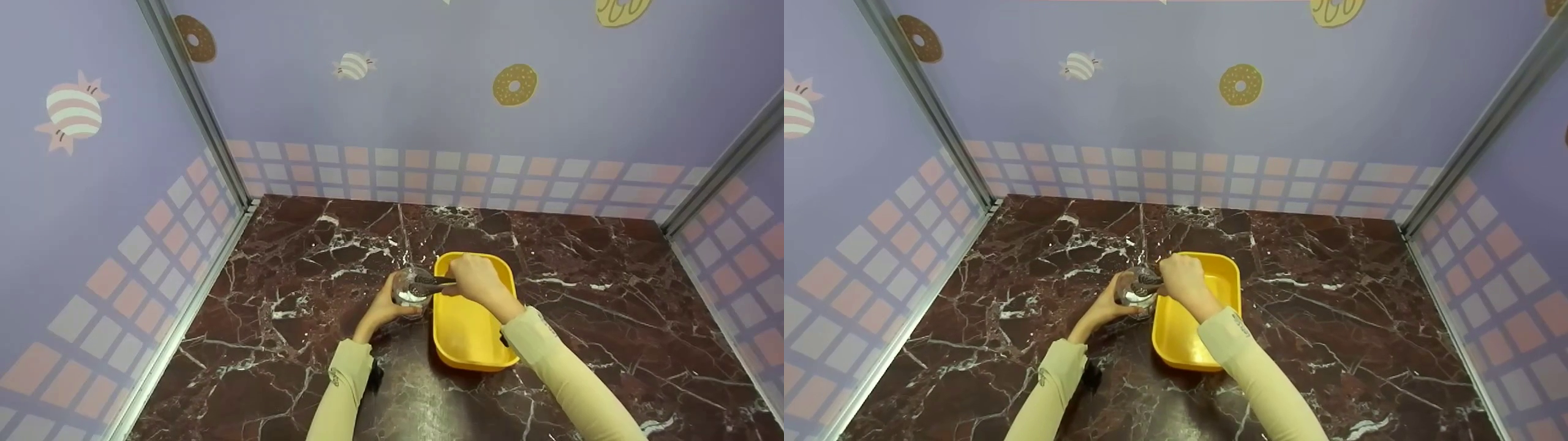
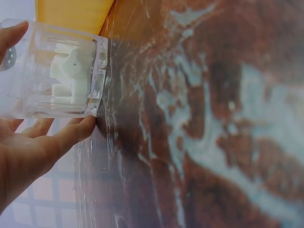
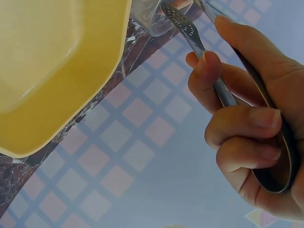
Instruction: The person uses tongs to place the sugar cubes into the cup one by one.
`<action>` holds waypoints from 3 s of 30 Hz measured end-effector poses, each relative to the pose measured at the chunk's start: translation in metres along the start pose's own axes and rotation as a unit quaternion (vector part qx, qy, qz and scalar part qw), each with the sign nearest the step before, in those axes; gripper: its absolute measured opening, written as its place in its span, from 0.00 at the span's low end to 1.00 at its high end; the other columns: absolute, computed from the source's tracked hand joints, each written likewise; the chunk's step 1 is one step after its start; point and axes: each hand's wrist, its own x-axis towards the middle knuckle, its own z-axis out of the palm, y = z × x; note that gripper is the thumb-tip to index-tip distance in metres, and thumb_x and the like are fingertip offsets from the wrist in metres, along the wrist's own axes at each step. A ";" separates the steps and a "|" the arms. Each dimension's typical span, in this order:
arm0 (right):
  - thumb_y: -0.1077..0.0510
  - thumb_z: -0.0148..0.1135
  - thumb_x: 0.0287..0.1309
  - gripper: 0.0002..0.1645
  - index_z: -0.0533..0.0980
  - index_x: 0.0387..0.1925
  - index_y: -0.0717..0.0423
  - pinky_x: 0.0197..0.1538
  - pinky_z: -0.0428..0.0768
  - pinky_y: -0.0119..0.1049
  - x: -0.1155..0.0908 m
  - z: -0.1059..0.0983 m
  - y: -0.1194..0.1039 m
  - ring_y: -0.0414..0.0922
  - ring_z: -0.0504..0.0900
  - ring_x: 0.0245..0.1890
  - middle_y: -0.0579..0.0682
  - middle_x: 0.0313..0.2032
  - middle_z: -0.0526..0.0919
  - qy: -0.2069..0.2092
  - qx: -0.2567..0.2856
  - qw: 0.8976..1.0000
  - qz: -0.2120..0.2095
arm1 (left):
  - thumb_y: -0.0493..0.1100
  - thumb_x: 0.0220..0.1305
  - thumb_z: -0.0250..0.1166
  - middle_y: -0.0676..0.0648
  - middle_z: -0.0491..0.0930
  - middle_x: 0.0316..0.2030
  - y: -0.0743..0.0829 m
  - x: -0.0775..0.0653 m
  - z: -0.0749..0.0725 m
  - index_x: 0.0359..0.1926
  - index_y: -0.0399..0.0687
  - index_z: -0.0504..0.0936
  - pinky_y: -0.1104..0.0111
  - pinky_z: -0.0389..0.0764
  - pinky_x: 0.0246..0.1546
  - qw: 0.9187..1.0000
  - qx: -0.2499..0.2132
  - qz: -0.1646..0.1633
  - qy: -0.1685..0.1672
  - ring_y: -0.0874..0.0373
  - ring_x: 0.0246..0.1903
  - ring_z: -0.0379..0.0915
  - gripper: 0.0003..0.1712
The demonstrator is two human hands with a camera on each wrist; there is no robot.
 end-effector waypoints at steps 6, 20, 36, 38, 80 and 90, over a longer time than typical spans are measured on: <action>0.45 0.71 0.34 0.15 0.77 0.13 0.49 0.22 0.75 0.43 -0.010 -0.001 0.010 0.49 0.77 0.20 0.47 0.16 0.78 0.002 -0.001 1.000 -0.006 | 0.35 0.36 0.73 0.30 0.64 0.57 0.000 0.000 0.000 0.62 0.39 0.54 0.50 0.62 0.60 1.000 -0.005 -0.013 0.001 0.37 0.57 0.61 0.52; 0.43 0.67 0.40 0.15 0.75 0.14 0.46 0.15 0.66 0.37 -0.041 -0.011 0.032 0.41 0.68 0.16 0.42 0.15 0.76 0.030 0.064 0.997 -0.028 | 0.36 0.35 0.73 0.30 0.66 0.55 0.000 -0.001 -0.001 0.60 0.42 0.57 0.50 0.62 0.60 0.999 0.028 -0.019 0.012 0.38 0.56 0.62 0.49; 0.45 0.64 0.46 0.17 0.81 0.34 0.52 0.14 0.57 0.30 -0.083 -0.018 0.079 0.37 0.62 0.09 0.43 0.11 0.72 0.044 0.113 0.991 0.060 | 0.37 0.35 0.74 0.32 0.64 0.57 0.001 -0.002 0.000 0.60 0.41 0.57 0.51 0.62 0.60 0.999 0.032 -0.017 0.008 0.39 0.57 0.61 0.50; 0.46 0.64 0.47 0.18 0.80 0.35 0.53 0.14 0.57 0.30 -0.089 -0.016 0.086 0.37 0.62 0.09 0.42 0.11 0.71 0.047 0.117 0.989 0.075 | 0.37 0.35 0.74 0.32 0.64 0.57 0.001 -0.003 0.000 0.60 0.41 0.57 0.51 0.62 0.60 0.999 0.032 -0.017 0.007 0.39 0.58 0.61 0.50; 0.54 0.63 0.48 0.22 0.75 0.39 0.70 0.32 0.72 0.62 -0.131 0.140 0.114 0.69 0.77 0.34 0.74 0.32 0.78 0.257 0.147 0.883 0.365 | 0.36 0.35 0.73 0.31 0.63 0.57 0.003 -0.009 0.002 0.61 0.39 0.56 0.50 0.60 0.61 0.999 0.029 -0.014 0.013 0.38 0.58 0.60 0.50; 0.50 0.59 0.52 0.25 0.74 0.42 0.69 0.42 0.66 0.65 -0.133 0.144 0.110 0.67 0.73 0.47 0.72 0.40 0.77 0.198 0.131 0.895 0.377 | 0.36 0.35 0.73 0.31 0.62 0.58 0.004 -0.008 0.001 0.61 0.39 0.55 0.51 0.62 0.60 1.000 0.014 -0.020 0.009 0.39 0.57 0.60 0.51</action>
